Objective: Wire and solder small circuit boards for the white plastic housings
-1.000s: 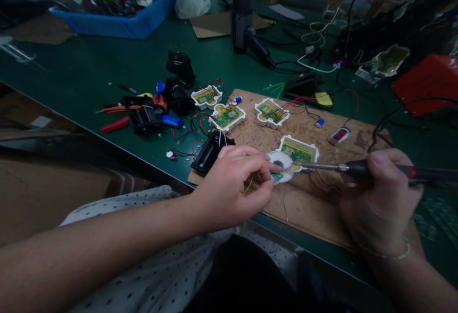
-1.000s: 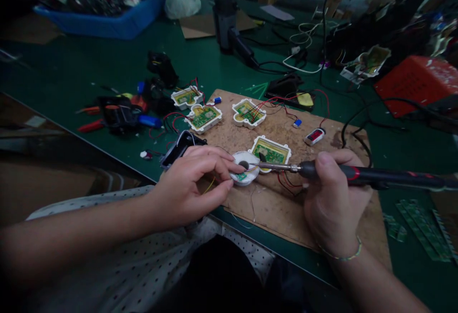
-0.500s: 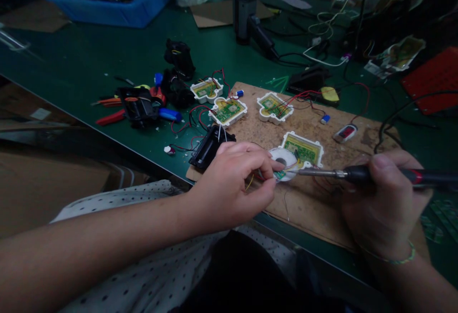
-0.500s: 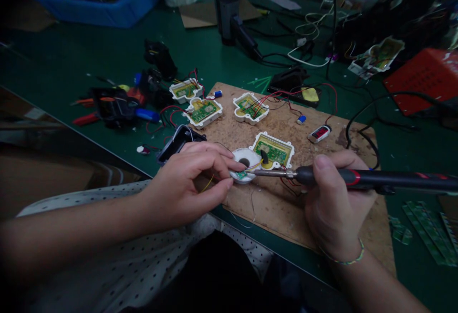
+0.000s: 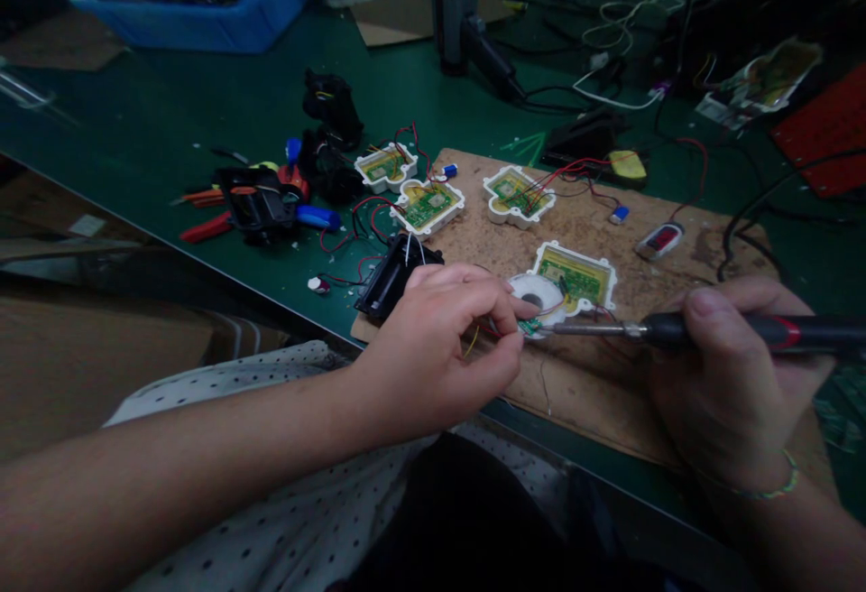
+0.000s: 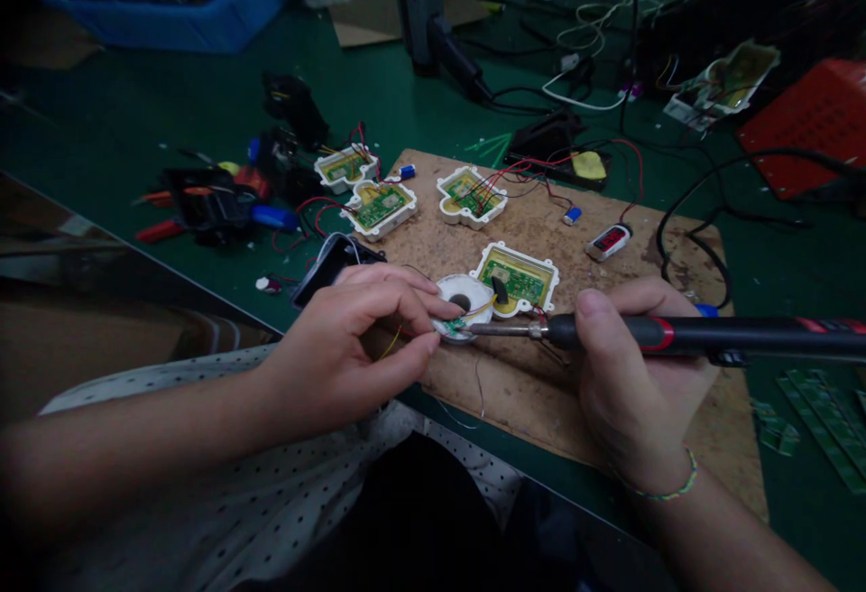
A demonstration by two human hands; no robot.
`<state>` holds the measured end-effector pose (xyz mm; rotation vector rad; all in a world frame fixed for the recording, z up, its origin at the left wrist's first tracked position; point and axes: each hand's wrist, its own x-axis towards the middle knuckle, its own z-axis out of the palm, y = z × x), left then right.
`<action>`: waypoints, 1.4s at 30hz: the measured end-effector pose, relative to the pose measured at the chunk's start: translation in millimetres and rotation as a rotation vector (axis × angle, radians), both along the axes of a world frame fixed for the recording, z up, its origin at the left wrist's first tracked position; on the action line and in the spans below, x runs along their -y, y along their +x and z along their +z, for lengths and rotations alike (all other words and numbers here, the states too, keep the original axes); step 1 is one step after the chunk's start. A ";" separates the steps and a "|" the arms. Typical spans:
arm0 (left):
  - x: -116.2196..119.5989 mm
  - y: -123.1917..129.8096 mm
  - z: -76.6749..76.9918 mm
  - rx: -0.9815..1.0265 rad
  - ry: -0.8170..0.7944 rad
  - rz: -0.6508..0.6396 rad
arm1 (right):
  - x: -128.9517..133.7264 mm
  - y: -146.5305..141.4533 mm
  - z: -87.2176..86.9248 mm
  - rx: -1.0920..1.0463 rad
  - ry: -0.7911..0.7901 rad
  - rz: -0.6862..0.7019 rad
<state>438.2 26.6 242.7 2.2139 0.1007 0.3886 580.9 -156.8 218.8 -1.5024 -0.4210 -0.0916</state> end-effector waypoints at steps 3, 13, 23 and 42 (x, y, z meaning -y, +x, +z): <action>0.0 0.6 -0.8 -0.004 0.001 0.005 | -0.2 -1.2 0.8 0.009 -0.029 -0.007; -0.1 1.8 0.1 0.007 0.005 0.005 | 3.0 -1.7 0.5 -0.003 -0.071 0.002; -0.5 0.2 0.6 0.010 0.029 0.004 | 1.2 -3.5 3.0 0.018 -0.081 0.001; -0.7 0.4 0.3 -0.001 0.056 -0.005 | -7.6 -1.3 3.8 0.029 0.043 -0.083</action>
